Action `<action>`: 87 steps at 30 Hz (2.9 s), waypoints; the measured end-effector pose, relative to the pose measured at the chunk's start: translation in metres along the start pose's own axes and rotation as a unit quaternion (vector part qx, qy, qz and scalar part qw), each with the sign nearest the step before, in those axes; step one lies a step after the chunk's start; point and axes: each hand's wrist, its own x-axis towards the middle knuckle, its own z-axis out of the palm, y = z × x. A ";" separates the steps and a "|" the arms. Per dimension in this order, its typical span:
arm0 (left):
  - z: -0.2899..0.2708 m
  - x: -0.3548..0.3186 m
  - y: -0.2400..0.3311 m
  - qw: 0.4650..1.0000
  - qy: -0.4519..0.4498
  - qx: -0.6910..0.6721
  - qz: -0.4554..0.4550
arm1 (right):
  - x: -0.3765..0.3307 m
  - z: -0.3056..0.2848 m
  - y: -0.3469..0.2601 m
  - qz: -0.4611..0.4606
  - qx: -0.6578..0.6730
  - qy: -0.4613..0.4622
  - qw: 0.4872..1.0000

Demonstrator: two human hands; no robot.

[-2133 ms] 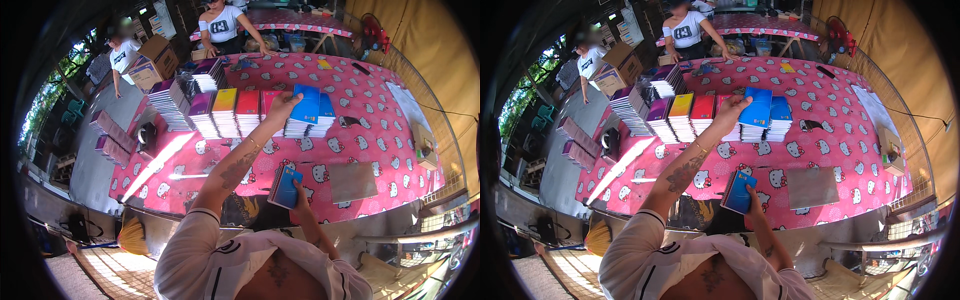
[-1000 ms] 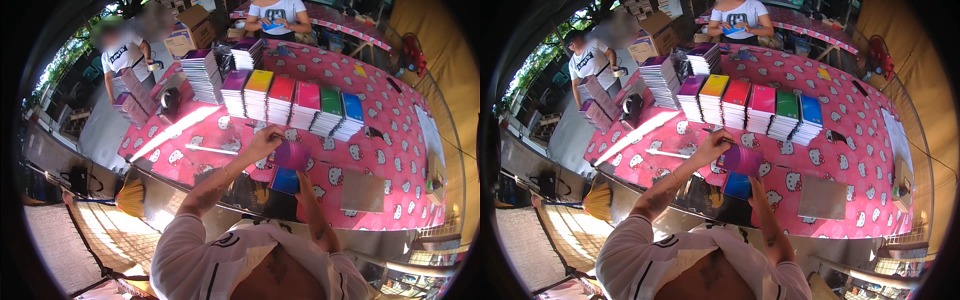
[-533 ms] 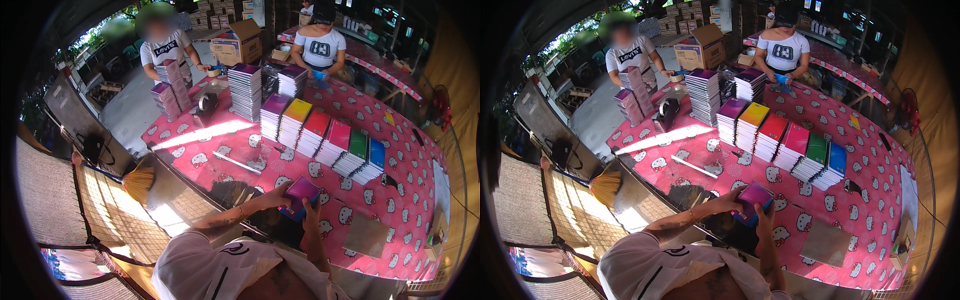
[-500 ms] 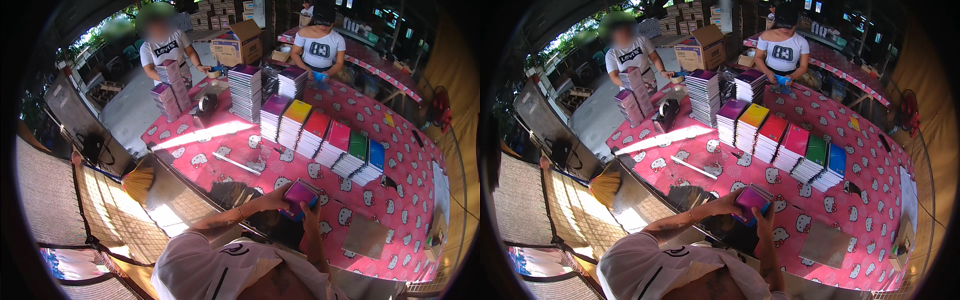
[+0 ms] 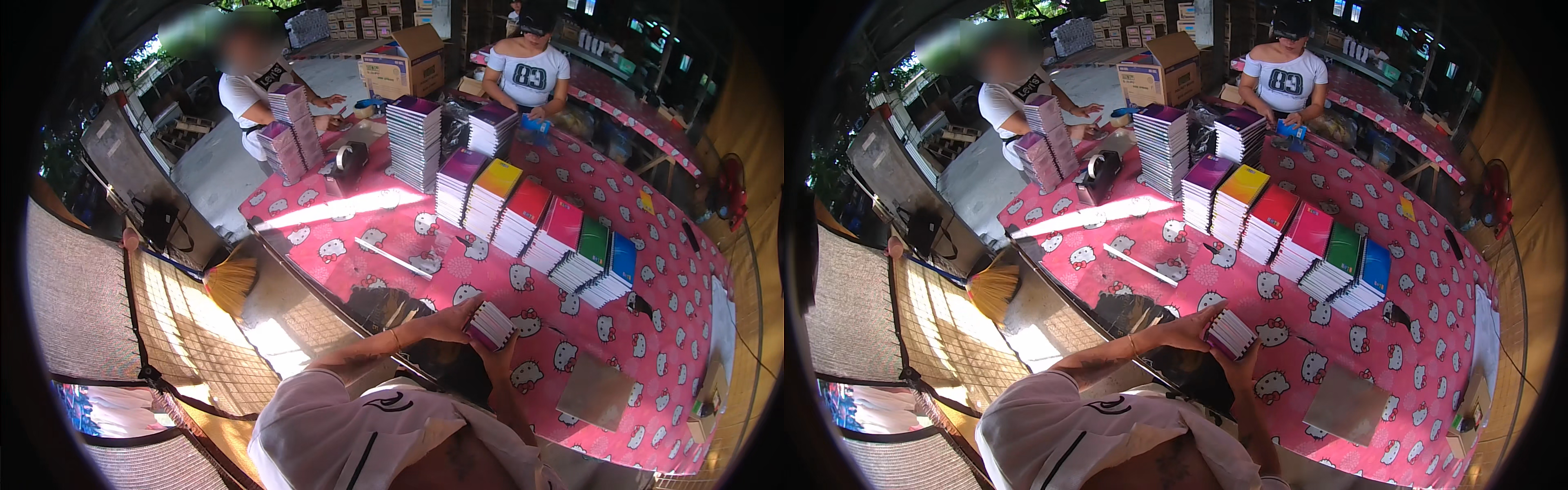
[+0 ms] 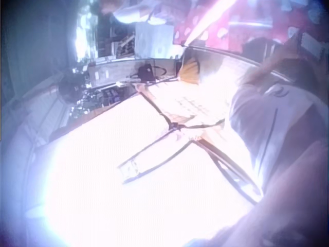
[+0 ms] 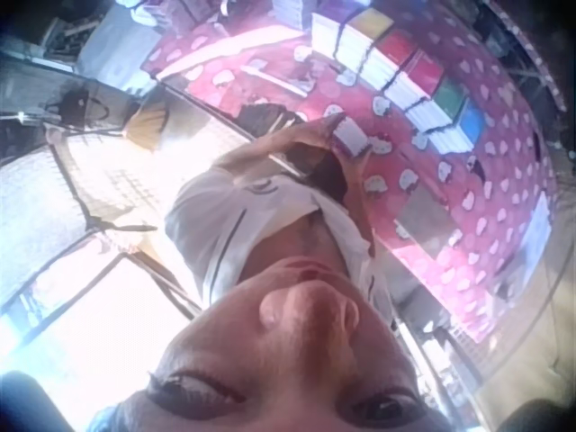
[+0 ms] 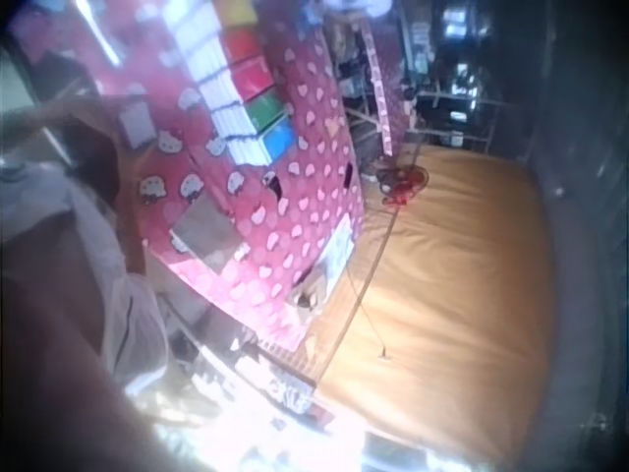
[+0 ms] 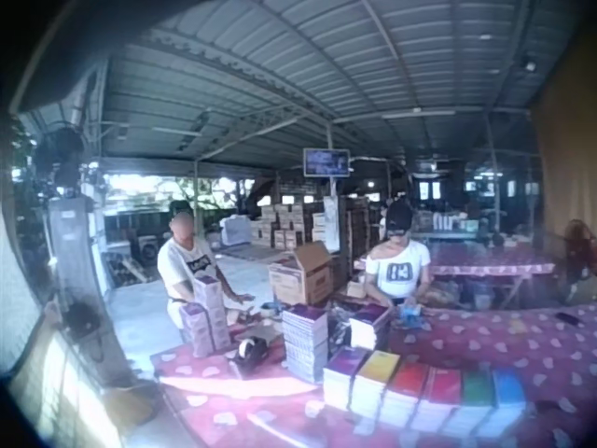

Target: The person places notebooks into plastic sleeves and applies adhesive tape to seal them.

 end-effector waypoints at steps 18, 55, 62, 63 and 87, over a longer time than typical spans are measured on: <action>-0.070 -0.032 0.056 0.908 -0.010 0.339 0.247 | 0.002 -0.001 0.004 0.113 0.039 -0.218 0.969; -0.205 -0.105 -0.225 0.896 0.244 -0.286 -0.238 | 0.125 0.230 0.011 0.303 -0.022 0.093 0.948; -0.200 -0.128 -0.197 0.895 0.321 -0.225 -0.212 | 0.108 0.206 0.024 0.236 -0.039 0.121 0.963; -0.207 -0.151 -0.196 0.930 0.282 -0.072 -0.224 | 0.087 0.207 0.028 0.082 -0.168 0.037 0.982; -0.250 -0.161 -0.217 0.980 0.188 -0.002 -0.060 | 0.081 0.234 -0.017 -0.091 -0.466 0.080 0.877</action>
